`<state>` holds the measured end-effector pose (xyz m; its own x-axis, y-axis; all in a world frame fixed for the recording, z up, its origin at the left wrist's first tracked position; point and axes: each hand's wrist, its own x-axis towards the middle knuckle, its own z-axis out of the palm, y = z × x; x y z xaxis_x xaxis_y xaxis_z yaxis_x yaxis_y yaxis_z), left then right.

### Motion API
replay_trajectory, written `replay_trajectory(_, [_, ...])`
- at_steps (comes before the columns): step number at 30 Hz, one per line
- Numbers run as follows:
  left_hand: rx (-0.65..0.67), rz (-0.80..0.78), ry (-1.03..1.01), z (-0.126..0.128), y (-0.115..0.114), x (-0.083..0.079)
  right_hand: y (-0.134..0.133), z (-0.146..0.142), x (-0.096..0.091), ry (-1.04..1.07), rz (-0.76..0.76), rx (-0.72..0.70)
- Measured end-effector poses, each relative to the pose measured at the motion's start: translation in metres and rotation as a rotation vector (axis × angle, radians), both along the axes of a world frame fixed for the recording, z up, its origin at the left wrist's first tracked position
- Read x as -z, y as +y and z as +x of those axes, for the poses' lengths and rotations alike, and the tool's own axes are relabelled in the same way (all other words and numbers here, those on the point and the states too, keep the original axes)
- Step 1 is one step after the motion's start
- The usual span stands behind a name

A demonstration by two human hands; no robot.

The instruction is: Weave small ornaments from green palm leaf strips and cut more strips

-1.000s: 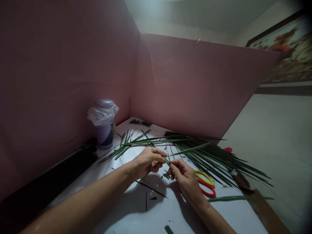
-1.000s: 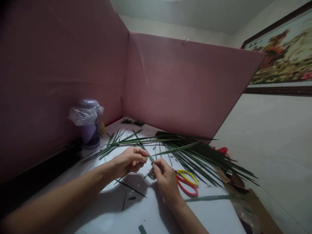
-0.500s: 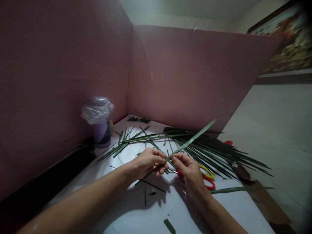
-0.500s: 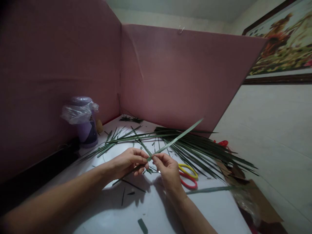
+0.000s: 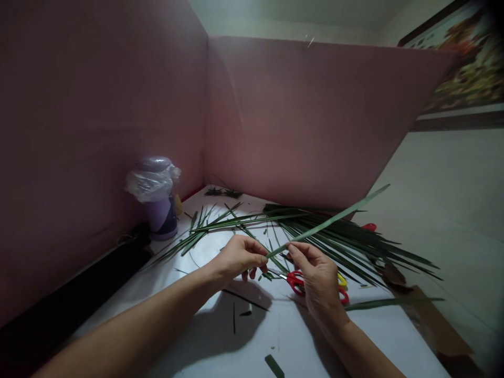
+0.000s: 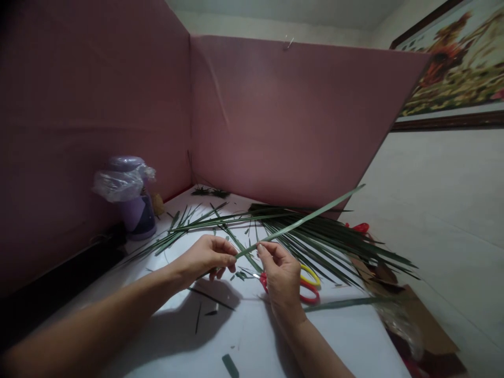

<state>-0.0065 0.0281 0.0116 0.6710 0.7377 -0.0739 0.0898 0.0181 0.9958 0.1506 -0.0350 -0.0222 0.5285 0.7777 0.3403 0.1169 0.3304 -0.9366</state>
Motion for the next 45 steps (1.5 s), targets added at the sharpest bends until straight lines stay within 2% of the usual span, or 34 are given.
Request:
replay_trajectory(4, [-0.060,0.037,0.046,0.002,-0.003,-0.005,0.001,0.000,0.002,0.007,0.011,-0.013])
replay_trajectory(8, [-0.062,0.000,0.030,0.002,-0.002,-0.003,0.000,0.000,0.002,-0.008,0.012,-0.018])
replay_trajectory(14, [0.144,-0.191,-0.112,-0.004,0.001,0.002,-0.002,0.001,0.001,-0.005,-0.002,0.003])
replay_trajectory(19, [0.196,-0.223,-0.097,-0.006,0.003,0.002,-0.002,0.001,0.000,0.029,0.002,0.001])
replay_trajectory(26, [0.023,-0.092,-0.059,0.000,-0.001,0.003,-0.001,0.001,0.000,-0.012,0.021,0.013])
replay_trajectory(30, [-0.053,-0.082,-0.036,0.002,0.000,0.005,-0.003,-0.003,0.001,-0.052,-0.042,-0.015])
replay_trajectory(34, [-0.108,-0.035,-0.021,0.004,0.003,0.012,-0.009,-0.013,0.002,-0.267,-0.156,-0.112])
replay_trajectory(38, [-0.121,0.010,0.010,0.007,0.004,0.017,-0.015,-0.020,0.003,-0.569,-0.155,-0.104])
replay_trajectory(45, [-0.120,0.045,0.018,0.010,0.005,0.021,-0.014,-0.019,0.007,-0.675,-0.156,-0.071])
